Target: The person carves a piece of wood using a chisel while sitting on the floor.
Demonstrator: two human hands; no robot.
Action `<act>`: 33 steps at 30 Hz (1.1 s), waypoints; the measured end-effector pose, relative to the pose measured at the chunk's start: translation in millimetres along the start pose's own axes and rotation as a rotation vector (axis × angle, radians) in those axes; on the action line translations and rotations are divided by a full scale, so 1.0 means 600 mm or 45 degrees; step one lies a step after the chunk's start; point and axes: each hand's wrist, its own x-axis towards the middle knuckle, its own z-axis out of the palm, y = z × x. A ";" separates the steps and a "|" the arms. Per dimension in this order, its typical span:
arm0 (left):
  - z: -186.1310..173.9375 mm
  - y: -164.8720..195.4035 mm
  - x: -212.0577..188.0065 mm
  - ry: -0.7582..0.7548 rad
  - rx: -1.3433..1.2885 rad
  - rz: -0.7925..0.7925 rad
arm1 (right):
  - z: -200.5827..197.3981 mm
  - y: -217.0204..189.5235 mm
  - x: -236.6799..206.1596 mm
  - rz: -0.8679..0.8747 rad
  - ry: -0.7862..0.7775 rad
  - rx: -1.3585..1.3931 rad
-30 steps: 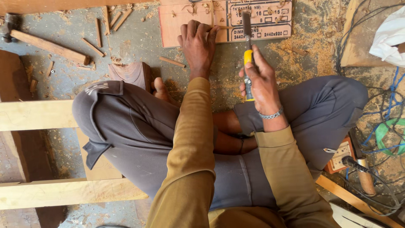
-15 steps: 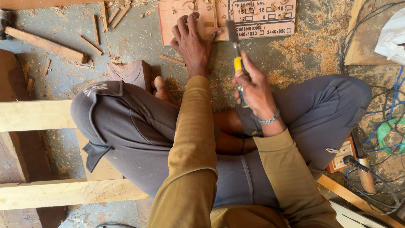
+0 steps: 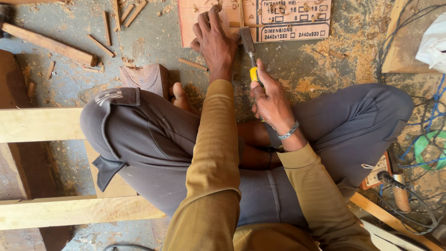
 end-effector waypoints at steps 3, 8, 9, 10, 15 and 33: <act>0.009 -0.004 0.002 0.018 0.015 0.001 | 0.002 0.004 0.006 -0.018 0.001 0.020; 0.024 -0.011 0.006 0.024 0.034 0.003 | 0.015 0.027 0.015 -0.005 0.076 -0.075; 0.025 -0.011 0.007 0.015 0.013 0.000 | 0.019 0.029 0.022 -0.037 0.099 -0.104; 0.025 -0.012 0.008 0.004 -0.007 -0.002 | 0.024 0.029 0.032 -0.067 0.122 -0.132; 0.007 -0.007 -0.001 0.055 -0.027 0.042 | 0.025 0.011 0.103 -0.239 0.130 -0.146; 0.006 -0.003 0.011 -0.020 -0.069 0.041 | 0.002 0.027 0.056 -0.157 0.072 -0.127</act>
